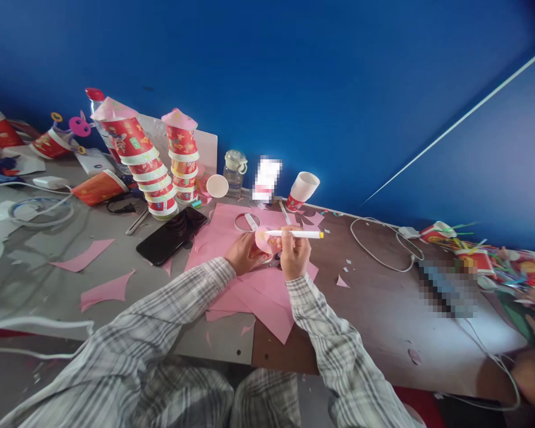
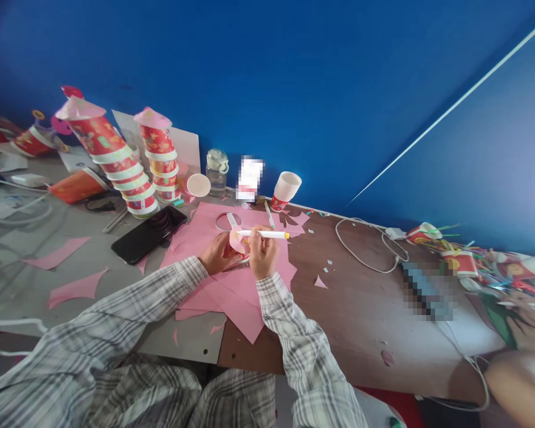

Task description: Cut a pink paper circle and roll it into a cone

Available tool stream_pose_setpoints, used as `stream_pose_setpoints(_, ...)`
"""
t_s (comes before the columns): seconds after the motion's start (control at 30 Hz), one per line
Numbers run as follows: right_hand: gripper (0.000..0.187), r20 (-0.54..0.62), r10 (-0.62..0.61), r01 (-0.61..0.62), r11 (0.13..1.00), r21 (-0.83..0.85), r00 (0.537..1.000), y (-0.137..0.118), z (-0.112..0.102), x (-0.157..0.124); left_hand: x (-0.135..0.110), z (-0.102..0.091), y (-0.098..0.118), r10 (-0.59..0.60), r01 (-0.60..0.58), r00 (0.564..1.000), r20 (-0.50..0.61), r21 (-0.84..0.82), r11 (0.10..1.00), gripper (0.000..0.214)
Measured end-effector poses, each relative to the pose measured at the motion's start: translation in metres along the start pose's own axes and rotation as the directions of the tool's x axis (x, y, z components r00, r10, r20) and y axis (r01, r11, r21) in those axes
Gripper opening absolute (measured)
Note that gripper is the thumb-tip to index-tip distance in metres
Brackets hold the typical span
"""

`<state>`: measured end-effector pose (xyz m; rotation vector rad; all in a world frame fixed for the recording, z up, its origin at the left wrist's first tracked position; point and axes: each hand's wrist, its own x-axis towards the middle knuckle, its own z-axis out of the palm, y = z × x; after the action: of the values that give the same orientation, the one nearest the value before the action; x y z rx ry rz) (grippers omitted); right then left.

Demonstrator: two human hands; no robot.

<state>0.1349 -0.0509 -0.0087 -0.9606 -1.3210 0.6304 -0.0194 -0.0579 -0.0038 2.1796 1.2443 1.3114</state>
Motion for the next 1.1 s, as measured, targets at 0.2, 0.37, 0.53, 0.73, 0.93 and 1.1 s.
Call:
stream_pose_setpoints(0.2, 0.040, 0.102, -0.255, 0.272, 0.935, -0.227, 0.962, 0.006, -0.010, 0.008, 0.000, 0.001, -0.002, 0.032, -0.032, 0.999, -0.004, -0.003, 0.999, 0.047)
stream_pose_setpoints(0.37, 0.032, 0.162, -0.259, 0.296, 0.913, -0.282, 0.952, 0.009, -0.010, 0.012, 0.001, 0.001, -0.002, 0.031, -0.031, 1.000, 0.001, 0.002, 1.000, 0.047)
stream_pose_setpoints(0.53, 0.032, 0.194, -0.247, 0.292, 0.923, -0.252, 0.949, 0.007, -0.012, 0.011, 0.001, 0.002, -0.002, 0.043, -0.043, 0.999, -0.008, 0.004, 0.999, 0.046)
stream_pose_setpoints(0.73, 0.031, 0.222, -0.205, 0.262, 0.928, -0.266, 0.953, 0.009, -0.011, 0.008, 0.000, 0.003, -0.004, 0.047, -0.047, 0.999, 0.003, 0.021, 0.999, 0.048)
stream_pose_setpoints(0.93, 0.033, 0.242, -0.201, 0.270, 0.916, -0.297, 0.949, 0.010, -0.011, 0.010, 0.000, 0.004, -0.005, 0.047, -0.046, 0.999, -0.006, 0.035, 0.998, 0.048)
stream_pose_setpoints(1.1, 0.033, 0.275, -0.211, 0.292, 0.909, -0.297, 0.938, 0.006, -0.015, 0.012, 0.000, 0.002, -0.003, 0.066, -0.066, 0.998, -0.004, 0.031, 0.997, 0.052)
